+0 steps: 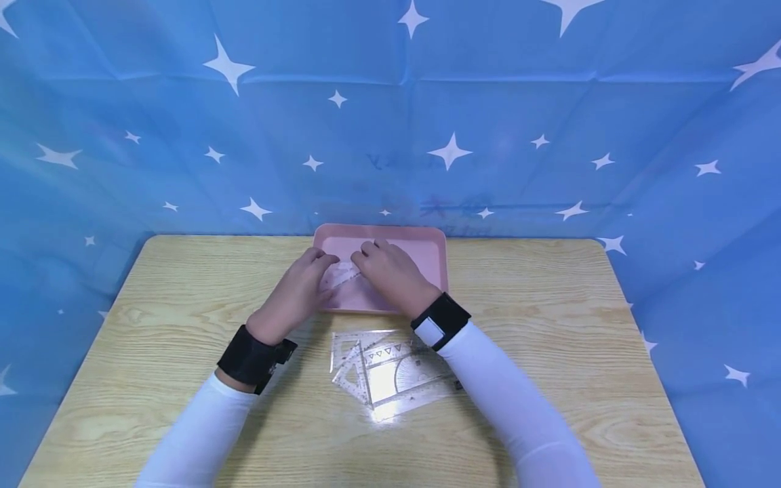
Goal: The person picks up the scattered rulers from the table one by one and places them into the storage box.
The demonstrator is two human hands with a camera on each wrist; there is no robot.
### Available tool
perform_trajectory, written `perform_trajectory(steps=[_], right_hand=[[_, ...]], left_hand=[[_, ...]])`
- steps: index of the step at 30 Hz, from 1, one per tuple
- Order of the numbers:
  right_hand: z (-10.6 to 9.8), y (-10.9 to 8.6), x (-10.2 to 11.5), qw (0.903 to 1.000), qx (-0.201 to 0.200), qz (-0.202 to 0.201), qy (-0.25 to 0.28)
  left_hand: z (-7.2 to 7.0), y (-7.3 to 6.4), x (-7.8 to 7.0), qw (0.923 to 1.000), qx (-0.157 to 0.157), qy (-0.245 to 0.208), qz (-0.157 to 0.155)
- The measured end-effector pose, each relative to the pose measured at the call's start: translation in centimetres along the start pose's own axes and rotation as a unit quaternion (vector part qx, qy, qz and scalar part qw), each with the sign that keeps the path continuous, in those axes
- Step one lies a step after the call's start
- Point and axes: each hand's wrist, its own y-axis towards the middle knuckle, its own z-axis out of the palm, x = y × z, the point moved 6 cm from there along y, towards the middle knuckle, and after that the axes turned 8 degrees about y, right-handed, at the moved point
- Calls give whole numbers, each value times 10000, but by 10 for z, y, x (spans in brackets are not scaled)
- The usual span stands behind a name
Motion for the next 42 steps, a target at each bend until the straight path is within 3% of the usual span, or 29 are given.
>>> perform_trajectory(steps=[11, 20, 26, 42], right_hand=[[5, 18, -15, 9992, 115, 165, 339], [18, 31, -24, 9952, 456, 432, 754], [23, 36, -31, 9937, 515, 634, 763], [10, 15, -35, 9895, 394, 799, 1142]], left_hand=[[9, 27, 11, 9985, 481, 251, -116], [19, 40, 18, 9959, 800, 342, -261], [24, 49, 21, 9949, 873, 374, -338], [40, 61, 25, 9930, 970, 564, -373]])
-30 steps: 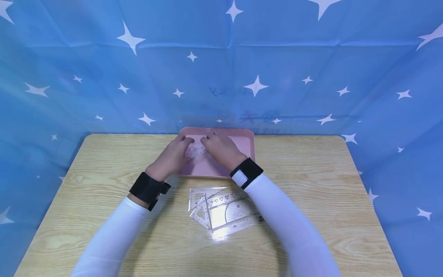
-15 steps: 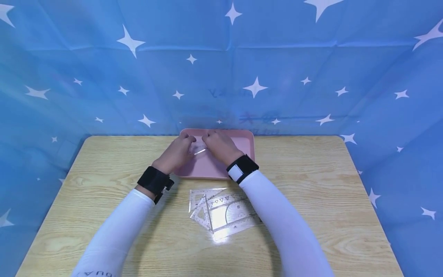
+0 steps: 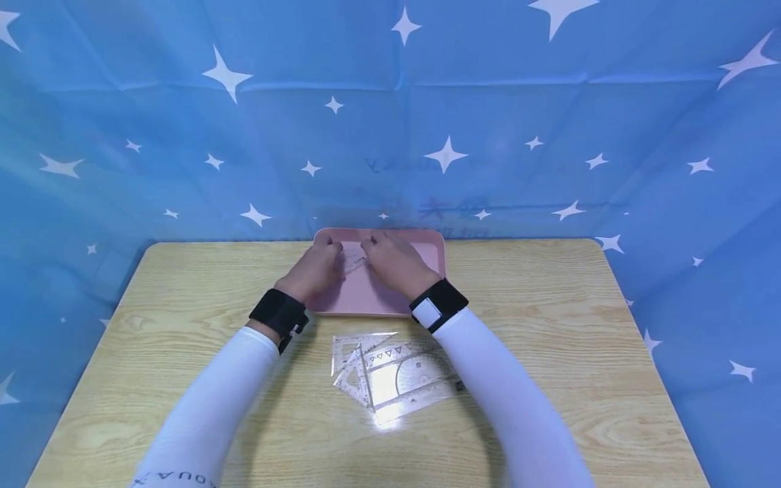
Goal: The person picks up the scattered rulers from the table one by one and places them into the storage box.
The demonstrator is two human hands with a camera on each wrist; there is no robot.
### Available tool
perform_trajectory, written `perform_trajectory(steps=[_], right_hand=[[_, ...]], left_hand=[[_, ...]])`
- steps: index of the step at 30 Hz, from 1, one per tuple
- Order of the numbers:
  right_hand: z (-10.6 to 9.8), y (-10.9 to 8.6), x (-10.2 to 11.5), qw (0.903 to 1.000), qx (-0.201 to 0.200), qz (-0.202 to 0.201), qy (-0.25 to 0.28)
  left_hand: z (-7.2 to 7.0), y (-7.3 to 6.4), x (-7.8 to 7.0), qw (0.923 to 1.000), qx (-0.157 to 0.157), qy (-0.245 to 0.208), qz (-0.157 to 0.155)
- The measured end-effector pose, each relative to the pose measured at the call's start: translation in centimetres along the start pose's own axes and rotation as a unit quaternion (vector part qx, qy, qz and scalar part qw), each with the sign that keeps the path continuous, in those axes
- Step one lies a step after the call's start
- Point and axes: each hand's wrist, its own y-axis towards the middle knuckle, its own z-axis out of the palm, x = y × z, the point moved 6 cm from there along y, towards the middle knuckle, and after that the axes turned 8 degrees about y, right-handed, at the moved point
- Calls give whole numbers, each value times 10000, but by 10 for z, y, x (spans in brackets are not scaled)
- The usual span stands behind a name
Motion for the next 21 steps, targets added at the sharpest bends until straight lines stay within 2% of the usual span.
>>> perform_trajectory(steps=[6, 15, 21], right_hand=[[-9, -18, -3, 9996, -197, 32, -207], [-19, -50, -11, 9988, -424, -93, -214], [-25, -66, -16, 9972, -623, -101, -407]], left_hand=[[8, 1, 1, 9998, -1, 222, 27], [21, -2, -1, 9955, 173, 936, 14], [23, -2, -3, 9903, 4, 1371, 218]])
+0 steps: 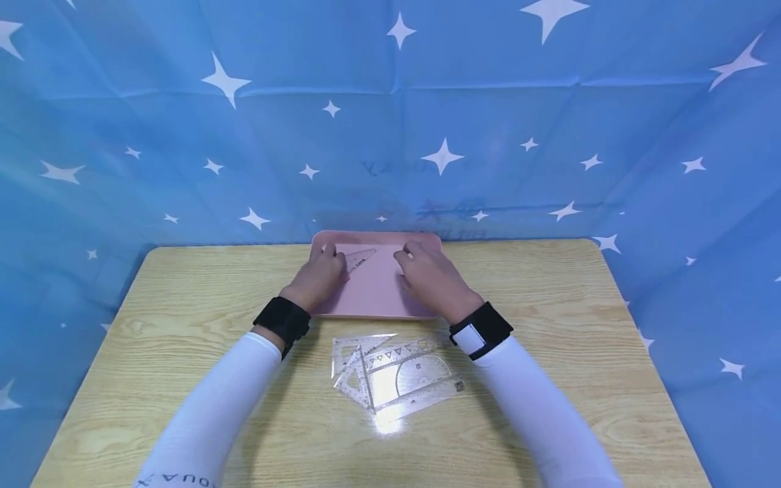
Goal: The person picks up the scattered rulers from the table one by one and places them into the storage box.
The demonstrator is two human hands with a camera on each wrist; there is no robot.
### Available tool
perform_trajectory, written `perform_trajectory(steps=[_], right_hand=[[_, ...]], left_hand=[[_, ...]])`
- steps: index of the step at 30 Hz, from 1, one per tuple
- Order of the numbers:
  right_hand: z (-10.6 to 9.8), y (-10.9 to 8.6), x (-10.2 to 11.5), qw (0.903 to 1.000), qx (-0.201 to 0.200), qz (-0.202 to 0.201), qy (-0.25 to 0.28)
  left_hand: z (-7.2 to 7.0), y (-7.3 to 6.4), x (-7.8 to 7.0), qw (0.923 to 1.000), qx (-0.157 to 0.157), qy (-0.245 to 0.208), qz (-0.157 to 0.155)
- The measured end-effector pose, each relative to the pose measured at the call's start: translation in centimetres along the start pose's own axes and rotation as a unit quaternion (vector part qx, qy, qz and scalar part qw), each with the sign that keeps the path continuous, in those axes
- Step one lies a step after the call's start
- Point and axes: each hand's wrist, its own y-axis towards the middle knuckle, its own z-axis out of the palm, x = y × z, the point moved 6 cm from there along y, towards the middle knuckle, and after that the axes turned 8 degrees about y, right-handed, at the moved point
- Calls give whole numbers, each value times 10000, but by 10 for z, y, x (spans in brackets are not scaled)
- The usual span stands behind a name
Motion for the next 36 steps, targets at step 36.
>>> perform_trajectory(steps=[36], right_hand=[[6, -71, 8, 9954, -820, -359, 344]], left_hand=[[-29, -26, -11, 9914, -1261, -187, 303]])
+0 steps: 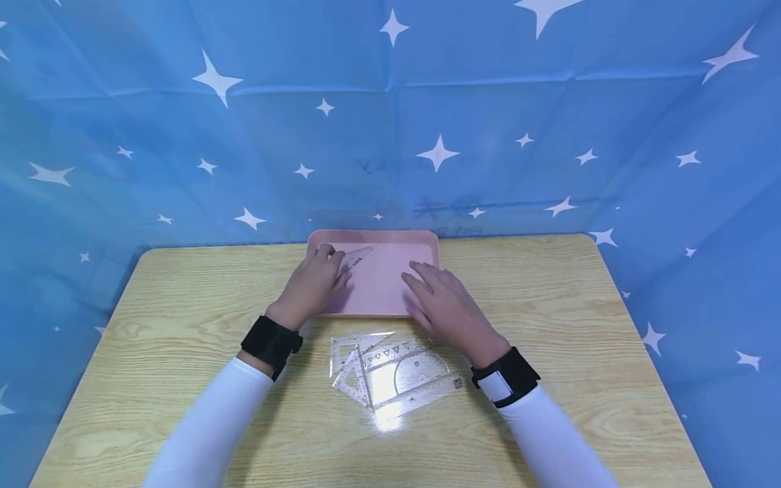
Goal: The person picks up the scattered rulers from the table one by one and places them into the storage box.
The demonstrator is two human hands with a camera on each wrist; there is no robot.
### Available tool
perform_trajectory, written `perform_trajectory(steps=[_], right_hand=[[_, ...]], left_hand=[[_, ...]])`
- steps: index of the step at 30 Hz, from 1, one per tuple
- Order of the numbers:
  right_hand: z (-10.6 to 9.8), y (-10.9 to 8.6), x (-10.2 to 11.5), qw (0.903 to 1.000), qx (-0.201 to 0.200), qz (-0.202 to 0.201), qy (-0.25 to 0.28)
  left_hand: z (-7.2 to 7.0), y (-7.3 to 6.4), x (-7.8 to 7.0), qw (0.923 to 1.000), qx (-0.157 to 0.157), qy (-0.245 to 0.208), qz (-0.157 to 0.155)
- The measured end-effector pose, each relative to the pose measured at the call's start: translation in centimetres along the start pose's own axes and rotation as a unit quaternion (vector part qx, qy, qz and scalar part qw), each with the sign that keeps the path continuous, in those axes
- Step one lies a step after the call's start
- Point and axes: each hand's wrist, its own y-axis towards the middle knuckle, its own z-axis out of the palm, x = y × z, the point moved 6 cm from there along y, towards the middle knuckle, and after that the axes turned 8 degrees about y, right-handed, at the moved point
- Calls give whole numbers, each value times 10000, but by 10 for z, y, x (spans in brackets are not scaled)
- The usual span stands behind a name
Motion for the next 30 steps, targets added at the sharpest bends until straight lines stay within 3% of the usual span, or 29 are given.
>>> perform_trajectory(steps=[8, 13, 22, 27, 30], right_hand=[[5, -8, 8, 9996, 277, 55, 82], [11, -13, 17, 9985, 501, 29, 199], [15, -17, 37, 9970, 351, -653, 229], [20, -19, 48, 9943, 415, -922, 343], [23, -20, 55, 9927, 410, -1070, 374]], left_hand=[[-12, -20, -7, 9990, -428, -63, 135], [-17, -33, -9, 9984, -519, -183, 142], [-24, -57, -19, 9974, -564, -427, 129], [-25, -68, -24, 9951, -536, -827, 87], [-26, -74, -26, 9925, -672, -1020, 99]])
